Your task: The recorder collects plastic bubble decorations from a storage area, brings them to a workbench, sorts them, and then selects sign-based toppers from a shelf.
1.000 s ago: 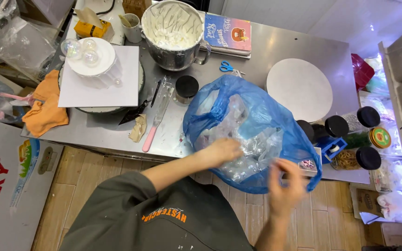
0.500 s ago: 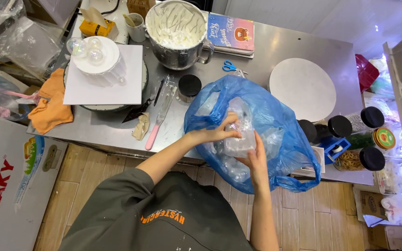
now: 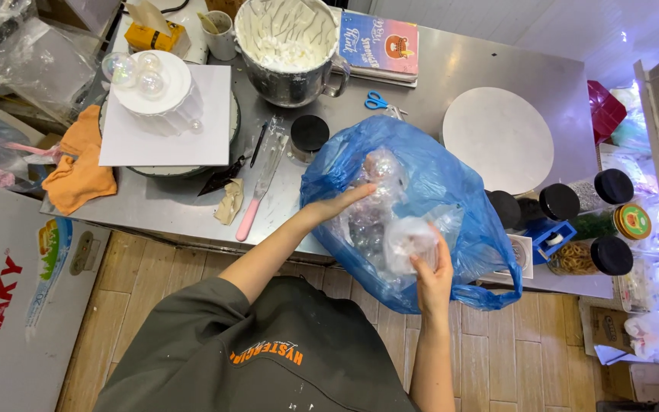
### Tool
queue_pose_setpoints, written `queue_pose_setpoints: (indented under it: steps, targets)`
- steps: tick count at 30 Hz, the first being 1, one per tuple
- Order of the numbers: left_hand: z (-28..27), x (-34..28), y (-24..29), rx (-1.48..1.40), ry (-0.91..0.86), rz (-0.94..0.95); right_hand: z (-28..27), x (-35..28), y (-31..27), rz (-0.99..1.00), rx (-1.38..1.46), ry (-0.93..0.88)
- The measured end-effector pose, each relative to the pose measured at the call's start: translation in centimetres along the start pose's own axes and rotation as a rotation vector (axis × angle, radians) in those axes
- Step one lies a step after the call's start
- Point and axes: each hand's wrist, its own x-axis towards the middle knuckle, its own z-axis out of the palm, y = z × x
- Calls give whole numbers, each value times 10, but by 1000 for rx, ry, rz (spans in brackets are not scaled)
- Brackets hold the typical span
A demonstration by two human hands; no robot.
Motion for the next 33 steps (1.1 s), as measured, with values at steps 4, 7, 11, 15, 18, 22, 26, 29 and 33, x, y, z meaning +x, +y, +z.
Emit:
queue_pose_setpoints:
  steps: [4, 7, 11, 15, 18, 22, 26, 29, 33]
  targets:
    - [14, -14, 23, 63, -56, -161, -4, -2, -3, -82, -545, -183]
    - [31, -27, 45, 493, -9, 256, 3, 5, -6, 30, -831, -269]
    - [8, 0, -32, 803, -100, 642, -13, 25, -9, 34, -733, -181]
    - [-2, -19, 4, 1009, 60, 452, -18, 55, -18, -106, -850, -73]
    - [-32, -29, 27, 1068, 237, 531, -12, 76, -27, -275, -1233, -62]
    - [-88, -7, 0, 1610, 391, 484, -29, 102, -28, -310, -1625, 35]
    - [-125, 28, -15, 1153, 245, 304, -15, 95, -36, -75, -1710, -45]
    - [-105, 32, 7, 838, 144, 197, 33, 70, -66, -443, -1571, -26]
    - [-56, 33, 39, 180, 71, -36, 58, 65, -52, 38, -939, -74]
